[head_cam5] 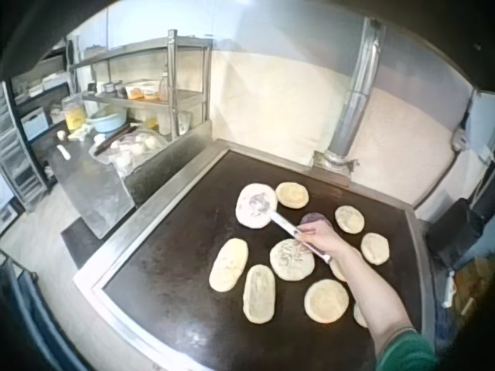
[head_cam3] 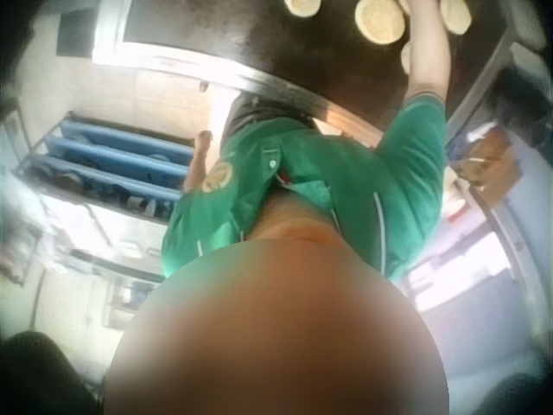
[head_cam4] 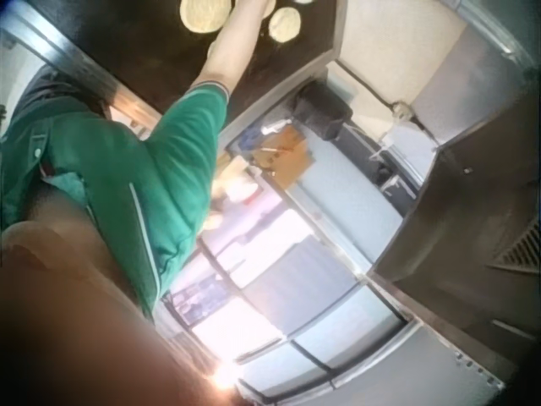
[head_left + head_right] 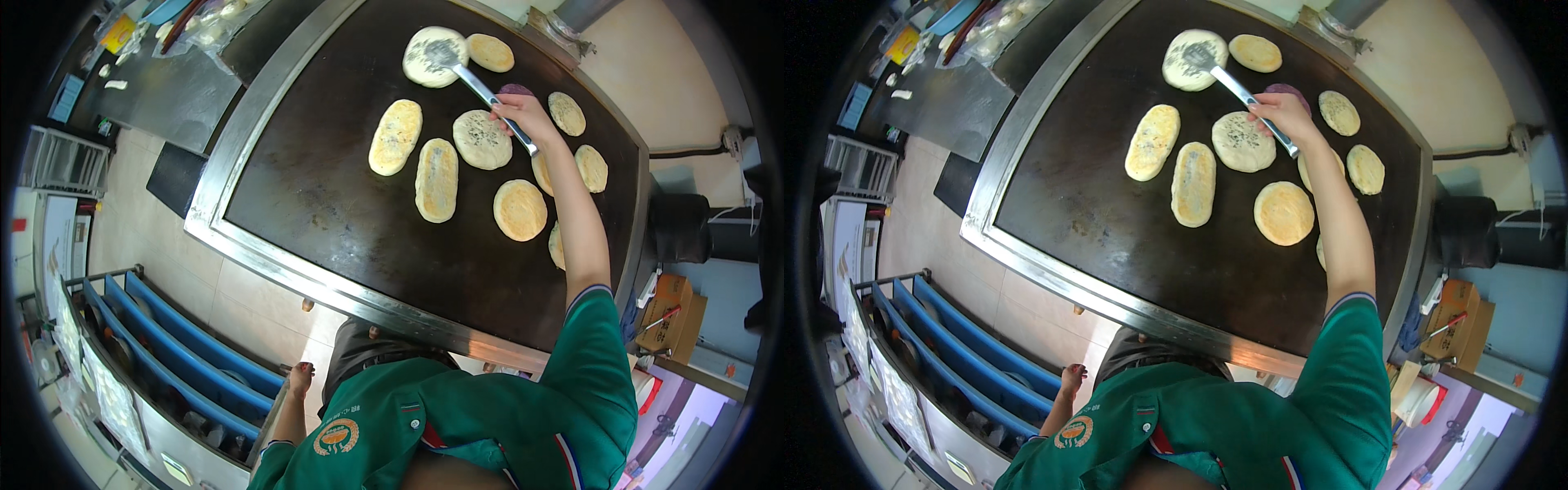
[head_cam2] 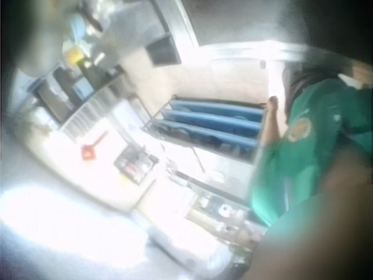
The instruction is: The person shapes dough into flatbreads on a stainless steel counter, then places them on a griddle to cook. They use tongs to flip the flatbreads and transfer cooked ones to a cooling rack.
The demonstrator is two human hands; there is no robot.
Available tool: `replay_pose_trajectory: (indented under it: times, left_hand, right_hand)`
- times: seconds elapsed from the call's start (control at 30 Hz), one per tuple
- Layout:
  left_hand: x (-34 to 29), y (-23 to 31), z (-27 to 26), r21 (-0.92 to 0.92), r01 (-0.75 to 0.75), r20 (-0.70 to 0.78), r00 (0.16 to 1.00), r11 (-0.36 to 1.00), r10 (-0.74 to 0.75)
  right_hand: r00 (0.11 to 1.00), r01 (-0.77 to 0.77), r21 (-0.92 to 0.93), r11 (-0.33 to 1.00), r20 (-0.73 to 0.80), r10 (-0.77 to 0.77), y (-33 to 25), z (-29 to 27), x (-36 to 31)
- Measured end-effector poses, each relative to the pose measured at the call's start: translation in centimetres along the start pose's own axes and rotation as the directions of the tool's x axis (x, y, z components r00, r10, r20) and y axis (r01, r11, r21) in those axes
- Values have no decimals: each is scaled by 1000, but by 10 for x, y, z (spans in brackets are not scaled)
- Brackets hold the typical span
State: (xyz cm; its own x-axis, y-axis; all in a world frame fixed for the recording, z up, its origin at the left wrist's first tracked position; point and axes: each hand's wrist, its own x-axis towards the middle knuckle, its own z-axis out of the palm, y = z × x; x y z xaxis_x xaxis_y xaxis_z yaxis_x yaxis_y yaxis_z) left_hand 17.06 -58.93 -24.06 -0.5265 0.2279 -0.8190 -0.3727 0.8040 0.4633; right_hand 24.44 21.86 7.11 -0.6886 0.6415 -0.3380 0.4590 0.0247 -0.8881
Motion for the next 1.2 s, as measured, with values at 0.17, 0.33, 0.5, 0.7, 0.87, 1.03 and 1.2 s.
replay_pose_trajectory:
  times: [0.17, 0.33, 0.5, 0.7, 0.87, 1.03, 1.2]
  left_hand:
    - [5, -27, -4, 63, 123, 42, 991, 990, -126]
    - [32, -31, -15, 162, 90, 87, 991, 983, -105]
    - [58, -3, -18, 305, -51, 141, 990, 951, 8]
    - [57, 36, -23, 168, -118, 161, 983, 979, 91]
    - [-12, 74, -38, 494, -458, 146, 881, 739, 449]
    - [-100, 207, -20, 482, -847, 299, 400, 225, 866]
    - [-87, 461, 41, 307, -943, 204, -66, -127, 977]
  right_hand:
    - [795, 359, -606, 709, -200, -573, 15, 30, -76]
    - [990, -124, 197, 973, -36, 134, 38, 42, -227]
    - [897, -420, 443, 792, 69, 437, 50, 58, -256]
    - [957, -77, 607, 791, -178, 230, 75, 86, -174]
    - [707, 19, -374, 927, -651, -277, 67, 102, -201]
    - [747, 124, -359, 925, -580, -326, 50, 142, -256]
    - [774, 122, -250, 961, -581, -249, 69, 181, -316]
